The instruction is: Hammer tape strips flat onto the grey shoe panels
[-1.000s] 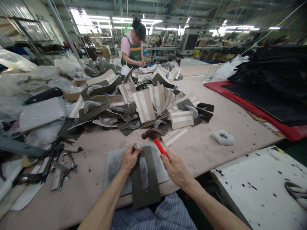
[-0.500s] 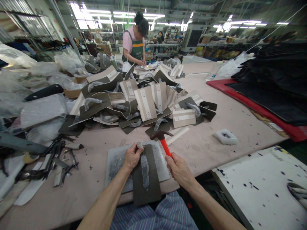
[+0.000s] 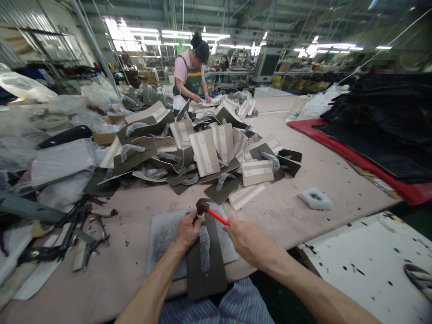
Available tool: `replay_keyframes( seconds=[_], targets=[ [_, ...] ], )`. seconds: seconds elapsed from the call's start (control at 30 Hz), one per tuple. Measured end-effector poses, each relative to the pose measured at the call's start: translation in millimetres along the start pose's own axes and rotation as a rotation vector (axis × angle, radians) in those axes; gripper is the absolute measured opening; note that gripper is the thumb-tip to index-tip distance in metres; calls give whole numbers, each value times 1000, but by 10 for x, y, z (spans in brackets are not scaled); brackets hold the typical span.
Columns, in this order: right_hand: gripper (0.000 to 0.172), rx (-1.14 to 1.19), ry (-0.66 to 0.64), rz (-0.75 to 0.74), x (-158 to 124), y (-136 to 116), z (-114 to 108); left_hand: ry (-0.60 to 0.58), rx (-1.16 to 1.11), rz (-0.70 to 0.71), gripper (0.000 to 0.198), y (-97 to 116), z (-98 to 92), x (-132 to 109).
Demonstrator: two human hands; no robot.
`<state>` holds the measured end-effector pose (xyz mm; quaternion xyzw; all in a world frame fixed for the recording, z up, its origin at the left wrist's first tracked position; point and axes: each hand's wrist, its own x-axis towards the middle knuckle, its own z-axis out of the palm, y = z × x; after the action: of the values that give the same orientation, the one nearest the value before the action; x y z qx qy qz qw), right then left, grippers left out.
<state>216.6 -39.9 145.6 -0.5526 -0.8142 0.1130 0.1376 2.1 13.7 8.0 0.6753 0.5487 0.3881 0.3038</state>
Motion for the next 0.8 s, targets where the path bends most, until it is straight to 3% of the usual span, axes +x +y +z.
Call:
replay_keyframes(
  seconds=[0.07,0.13,0.2,0.23,0.27,0.37,0.43,0.67,0.73,0.8],
  targets=[
    [23,73,96,0,64,-46,-233,-5,-20,4,15,-11,5,-3],
    [27,231,350,58,124,-124,-418,-8,-59,11,20,-15,8,-9],
    [30,359,575,116,137,-175,-423,-11,-76,9,22,-15,8,-15],
    [30,380,584,117,120,-172,-350,-11,-71,5,21,-15,7,-18],
    [30,367,514,112,89,-145,-240,-16,-61,2,21,-14,5,-21],
    [26,239,73,127,-43,67,132,-25,-38,-4,22,-14,3,-24],
    [25,199,-75,201,-129,276,291,-30,-55,0,23,-21,5,-22],
    [33,183,-72,429,-384,960,533,6,-159,-27,23,-93,29,-15],
    [26,102,-29,497,-387,1006,602,19,-187,-37,23,-97,40,-13],
    [21,51,90,500,-329,869,661,48,-206,-65,24,-73,45,-5]
  ],
)
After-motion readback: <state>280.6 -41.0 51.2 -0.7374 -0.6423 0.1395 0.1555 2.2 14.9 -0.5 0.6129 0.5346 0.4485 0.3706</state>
